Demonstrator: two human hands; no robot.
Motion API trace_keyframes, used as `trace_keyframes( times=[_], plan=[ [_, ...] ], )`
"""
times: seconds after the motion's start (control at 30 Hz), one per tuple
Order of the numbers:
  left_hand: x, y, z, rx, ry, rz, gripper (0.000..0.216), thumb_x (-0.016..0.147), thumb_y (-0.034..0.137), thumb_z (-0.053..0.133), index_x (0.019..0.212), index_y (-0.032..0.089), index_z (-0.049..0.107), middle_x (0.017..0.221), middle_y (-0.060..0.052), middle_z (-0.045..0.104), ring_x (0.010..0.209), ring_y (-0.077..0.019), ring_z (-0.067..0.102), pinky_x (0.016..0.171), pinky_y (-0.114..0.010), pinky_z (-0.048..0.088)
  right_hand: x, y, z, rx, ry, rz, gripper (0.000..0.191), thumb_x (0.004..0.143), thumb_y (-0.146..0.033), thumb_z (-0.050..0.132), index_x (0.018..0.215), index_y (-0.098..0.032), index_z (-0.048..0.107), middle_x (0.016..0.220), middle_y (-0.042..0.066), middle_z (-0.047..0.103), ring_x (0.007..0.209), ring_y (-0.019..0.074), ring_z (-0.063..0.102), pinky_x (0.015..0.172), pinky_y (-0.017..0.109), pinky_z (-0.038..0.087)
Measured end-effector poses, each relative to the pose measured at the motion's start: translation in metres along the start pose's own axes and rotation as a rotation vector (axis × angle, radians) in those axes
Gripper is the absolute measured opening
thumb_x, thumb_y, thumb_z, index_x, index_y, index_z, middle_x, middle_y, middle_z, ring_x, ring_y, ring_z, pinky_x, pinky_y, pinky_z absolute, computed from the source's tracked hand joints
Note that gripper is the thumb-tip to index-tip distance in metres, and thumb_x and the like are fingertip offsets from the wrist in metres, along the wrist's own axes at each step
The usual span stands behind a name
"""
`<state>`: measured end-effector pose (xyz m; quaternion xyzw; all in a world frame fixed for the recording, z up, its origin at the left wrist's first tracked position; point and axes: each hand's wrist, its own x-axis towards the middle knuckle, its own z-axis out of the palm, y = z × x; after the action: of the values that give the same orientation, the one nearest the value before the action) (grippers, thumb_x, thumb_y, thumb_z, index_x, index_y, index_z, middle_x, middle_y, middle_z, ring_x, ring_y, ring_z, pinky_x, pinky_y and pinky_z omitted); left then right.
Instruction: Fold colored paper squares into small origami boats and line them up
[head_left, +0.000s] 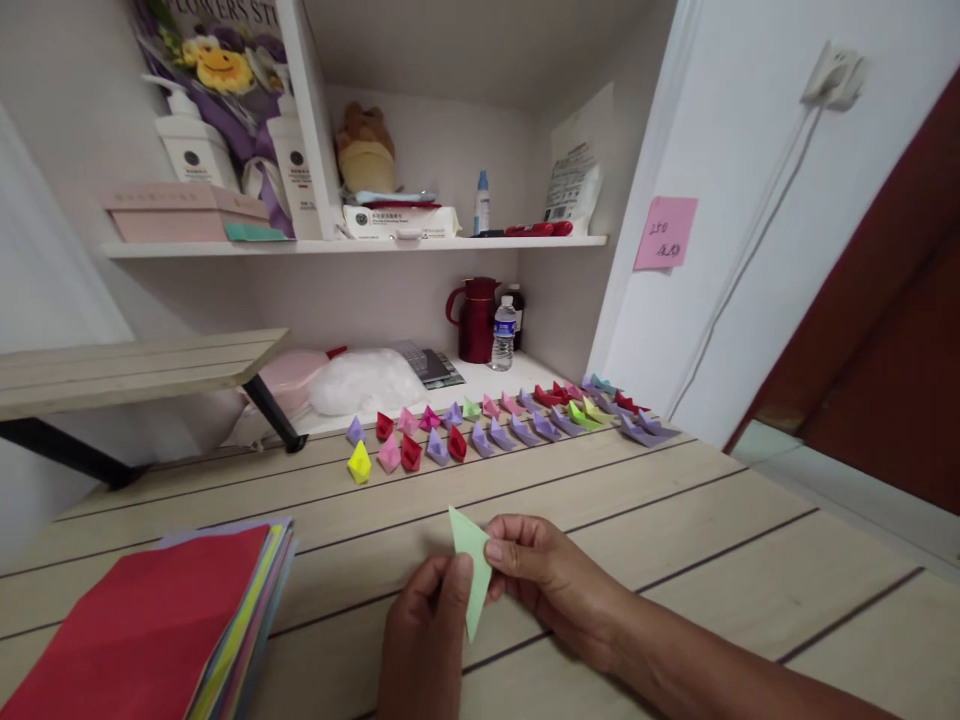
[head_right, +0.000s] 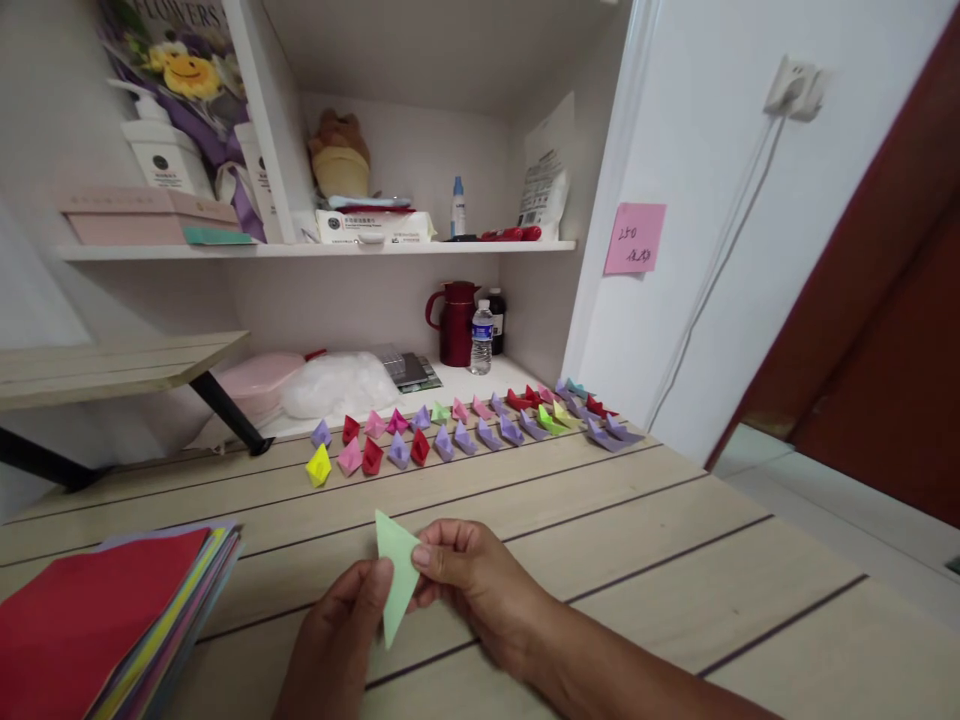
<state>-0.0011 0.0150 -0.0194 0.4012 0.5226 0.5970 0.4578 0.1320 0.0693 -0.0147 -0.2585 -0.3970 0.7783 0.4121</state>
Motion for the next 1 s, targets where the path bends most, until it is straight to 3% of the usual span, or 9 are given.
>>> trace_keyframes(
  times=[0.2, 0.33, 0.53, 0.67, 0.83, 1.0],
  plan=[
    [0.008, -0.014, -0.004, -0.135, -0.016, -0.038, 0.05, 0.077, 0.066, 0.064, 0.087, 0.018, 0.071, 0.079, -0.007, 0.074, 0.078, -0.0225, 0.066, 0.075, -0.033, 0.049, 0.001, -0.004, -0.012, 0.033, -0.051, 0.021, 0.03, 0.07, -0.034, 0.086, 0.073, -0.011, 0.067, 0.068, 0.003, 0.067, 0.058, 0.0096, 0.059, 0.059, 0.021, 0.047],
    [0.008, -0.018, 0.0, -0.258, -0.118, -0.028, 0.05, 0.07, 0.061, 0.075, 0.091, 0.017, 0.069, 0.083, -0.009, 0.075, 0.082, -0.0237, 0.068, 0.078, -0.035, 0.051, 0.001, -0.004, -0.017, 0.036, -0.084, 0.049, 0.03, 0.07, -0.033, 0.087, 0.075, -0.01, 0.068, 0.069, 0.004, 0.068, 0.059, 0.0107, 0.061, 0.061, 0.023, 0.048],
    [0.002, -0.015, 0.004, -0.292, -0.142, -0.062, 0.043, 0.069, 0.05, 0.08, 0.095, 0.017, 0.071, 0.089, -0.008, 0.076, 0.09, -0.0238, 0.068, 0.085, -0.036, 0.051, -0.002, -0.005, -0.02, 0.041, -0.121, 0.088, 0.031, 0.069, -0.032, 0.088, 0.077, -0.01, 0.068, 0.072, 0.004, 0.068, 0.065, 0.0122, 0.063, 0.07, 0.026, 0.05],
    [0.002, -0.018, 0.004, -0.364, -0.203, -0.079, 0.04, 0.069, 0.048, 0.08, 0.093, 0.017, 0.071, 0.088, -0.008, 0.075, 0.078, -0.0185, 0.066, 0.076, -0.03, 0.05, -0.003, -0.005, -0.021, 0.04, -0.127, 0.112, 0.033, 0.069, -0.035, 0.088, 0.077, -0.01, 0.068, 0.073, 0.004, 0.069, 0.065, 0.0129, 0.064, 0.071, 0.028, 0.051],
    [-0.001, -0.014, 0.009, -0.375, -0.209, -0.112, 0.038, 0.069, 0.047, 0.08, 0.089, 0.016, 0.07, 0.075, -0.005, 0.073, 0.061, -0.0133, 0.06, 0.061, -0.026, 0.047, -0.005, -0.004, -0.016, 0.009, -0.123, 0.118, 0.037, 0.07, -0.042, 0.085, 0.072, -0.011, 0.065, 0.064, 0.005, 0.068, 0.054, 0.0147, 0.062, 0.055, 0.028, 0.049],
    [-0.005, -0.009, 0.012, -0.297, -0.155, -0.088, 0.033, 0.072, 0.036, 0.076, 0.099, 0.016, 0.07, 0.085, -0.006, 0.075, 0.065, -0.0143, 0.062, 0.058, -0.023, 0.045, -0.006, -0.003, -0.011, -0.036, -0.08, 0.023, 0.034, 0.073, -0.038, 0.083, 0.065, -0.01, 0.064, 0.059, 0.005, 0.067, 0.048, 0.0134, 0.06, 0.047, 0.023, 0.044]
  ],
)
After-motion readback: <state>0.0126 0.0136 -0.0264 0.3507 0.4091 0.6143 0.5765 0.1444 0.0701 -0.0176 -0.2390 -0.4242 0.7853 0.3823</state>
